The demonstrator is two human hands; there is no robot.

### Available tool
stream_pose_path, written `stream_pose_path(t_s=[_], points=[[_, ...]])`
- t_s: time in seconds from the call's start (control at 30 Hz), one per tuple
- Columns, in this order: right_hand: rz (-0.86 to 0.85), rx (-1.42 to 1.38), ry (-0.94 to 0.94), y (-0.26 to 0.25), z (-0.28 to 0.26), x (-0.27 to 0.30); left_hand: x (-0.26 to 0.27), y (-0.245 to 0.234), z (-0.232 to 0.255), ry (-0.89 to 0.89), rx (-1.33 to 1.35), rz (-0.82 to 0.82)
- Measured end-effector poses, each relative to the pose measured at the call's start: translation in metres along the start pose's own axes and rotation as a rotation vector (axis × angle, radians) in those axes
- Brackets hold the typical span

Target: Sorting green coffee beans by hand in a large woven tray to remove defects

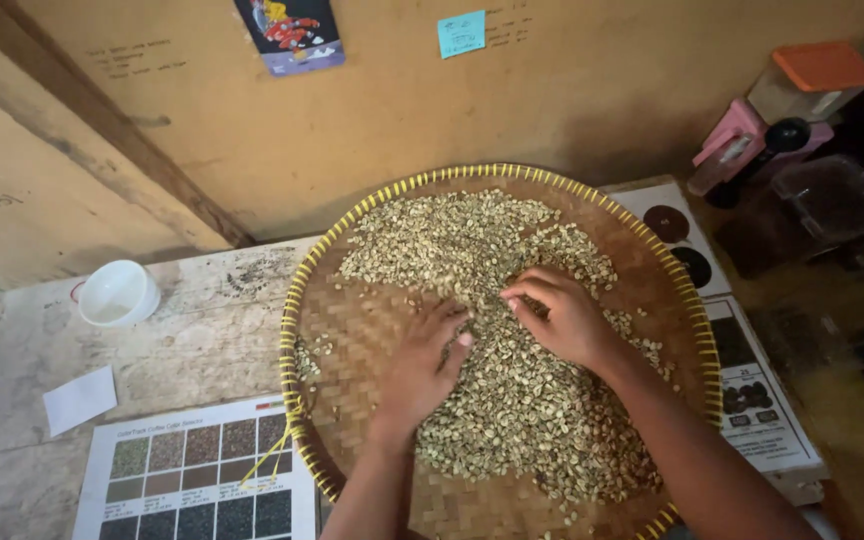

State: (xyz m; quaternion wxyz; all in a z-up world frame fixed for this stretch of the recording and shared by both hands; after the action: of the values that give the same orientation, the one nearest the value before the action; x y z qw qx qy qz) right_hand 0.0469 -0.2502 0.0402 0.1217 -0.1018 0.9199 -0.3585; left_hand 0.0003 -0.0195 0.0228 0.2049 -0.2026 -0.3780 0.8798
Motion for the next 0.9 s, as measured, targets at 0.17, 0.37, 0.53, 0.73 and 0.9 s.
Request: stream_pose_path(t_s=[0.17,0.37,0.53,0.73,0.9], points=[[0.056,-0.009,-0.020,-0.001,0.004,0.001,0.012,-0.021,-0.054,-0.169,-0.692,0.641],[0.037,-0.041,-0.005,0.003,-0.004,0.000,0.017,-0.011,-0.040,-0.595,-0.584,0.175],[0.062,0.021,-0.078,0.008,-0.001,0.000,0.006,0.004,-0.001,-0.215,-0.323,0.132],[0.078,0.038,-0.106,0.018,0.012,0.006,0.001,0.001,-0.008,0.155,0.112,0.374],[0.108,0.105,-0.298,0.044,-0.080,0.030,0.025,-0.017,-0.065,0.108,-0.069,0.856]])
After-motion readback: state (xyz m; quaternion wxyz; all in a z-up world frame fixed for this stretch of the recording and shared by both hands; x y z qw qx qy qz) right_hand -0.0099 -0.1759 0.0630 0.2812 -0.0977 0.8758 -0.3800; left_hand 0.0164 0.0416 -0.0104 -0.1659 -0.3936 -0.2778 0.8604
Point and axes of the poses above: each hand's wrist, its own x-axis away from the middle knuckle, its own y-axis out of the palm, z = x × y, the point moved 1 cm from there along -x, towards the middle knuckle, and after that the axes turned 15 degrees about y, right-handed, at the moved point
